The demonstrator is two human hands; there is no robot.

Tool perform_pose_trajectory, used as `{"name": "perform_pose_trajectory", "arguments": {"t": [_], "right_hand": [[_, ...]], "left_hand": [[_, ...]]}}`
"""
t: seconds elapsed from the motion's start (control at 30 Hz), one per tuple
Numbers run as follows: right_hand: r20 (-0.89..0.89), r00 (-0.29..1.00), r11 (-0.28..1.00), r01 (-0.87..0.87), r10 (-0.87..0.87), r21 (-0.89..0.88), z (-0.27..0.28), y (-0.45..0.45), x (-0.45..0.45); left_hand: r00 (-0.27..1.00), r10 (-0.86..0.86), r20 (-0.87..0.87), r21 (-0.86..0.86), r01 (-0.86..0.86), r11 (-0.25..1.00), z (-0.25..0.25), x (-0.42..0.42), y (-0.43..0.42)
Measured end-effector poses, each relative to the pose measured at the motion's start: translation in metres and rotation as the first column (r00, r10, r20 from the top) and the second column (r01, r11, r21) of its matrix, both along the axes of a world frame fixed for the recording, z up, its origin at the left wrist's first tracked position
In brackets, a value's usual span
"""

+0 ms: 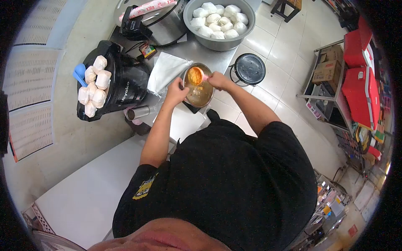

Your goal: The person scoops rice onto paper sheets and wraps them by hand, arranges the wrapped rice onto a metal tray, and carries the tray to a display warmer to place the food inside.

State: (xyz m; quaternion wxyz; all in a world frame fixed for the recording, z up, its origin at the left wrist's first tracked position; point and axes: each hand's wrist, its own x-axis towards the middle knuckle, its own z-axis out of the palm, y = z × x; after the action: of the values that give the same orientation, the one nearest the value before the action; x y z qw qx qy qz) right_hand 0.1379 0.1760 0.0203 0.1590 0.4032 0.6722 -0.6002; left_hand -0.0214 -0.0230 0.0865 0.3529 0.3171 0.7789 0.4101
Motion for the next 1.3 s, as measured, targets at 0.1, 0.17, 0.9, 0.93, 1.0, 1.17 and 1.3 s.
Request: {"name": "perform_pose_trajectory", "arguments": {"t": [0.1, 0.17, 0.9, 0.93, 1.0, 1.17, 1.3], "right_hand": [[-0.073, 0.973, 0.853, -0.157, 0.221, 0.497, -0.058, 0.013, 0.003], [-0.010, 0.935, 0.706, -0.260, 0.353, 0.658, -0.055, 0.012, 0.007], [-0.164, 0.986, 0.985, 0.008, 0.021, 0.174, 0.047, -0.059, -0.005], [-0.152, 0.986, 0.997, 0.075, -0.072, 0.011, 0.041, -0.054, -0.006], [-0.114, 0.976, 0.970, 0.164, -0.186, -0.179, 0.038, -0.047, -0.007], [-0.007, 0.978, 0.961, 0.202, -0.207, -0.190, 0.036, -0.027, -0.003], [-0.005, 0.969, 0.967, 0.246, -0.247, 0.058, 0.052, -0.032, -0.006]], "left_hand": [[0.999, -0.024, 0.047, -0.046, 0.026, 0.999, 0.010, -0.008, 0.016], [0.989, -0.031, 0.142, -0.109, 0.047, 0.993, 0.017, -0.016, 0.028], [0.990, -0.112, 0.090, 0.008, 0.111, 0.994, -0.002, -0.017, 0.029], [0.988, -0.153, 0.005, 0.041, 0.152, 0.987, -0.004, -0.017, 0.023], [0.998, -0.068, -0.015, 0.125, 0.070, 0.990, -0.006, -0.013, 0.008], [0.867, 0.150, 0.474, 0.181, -0.263, 0.948, -0.008, -0.014, -0.030], [0.864, 0.172, 0.472, 0.227, -0.308, 0.924, 0.005, -0.003, -0.033]]}}
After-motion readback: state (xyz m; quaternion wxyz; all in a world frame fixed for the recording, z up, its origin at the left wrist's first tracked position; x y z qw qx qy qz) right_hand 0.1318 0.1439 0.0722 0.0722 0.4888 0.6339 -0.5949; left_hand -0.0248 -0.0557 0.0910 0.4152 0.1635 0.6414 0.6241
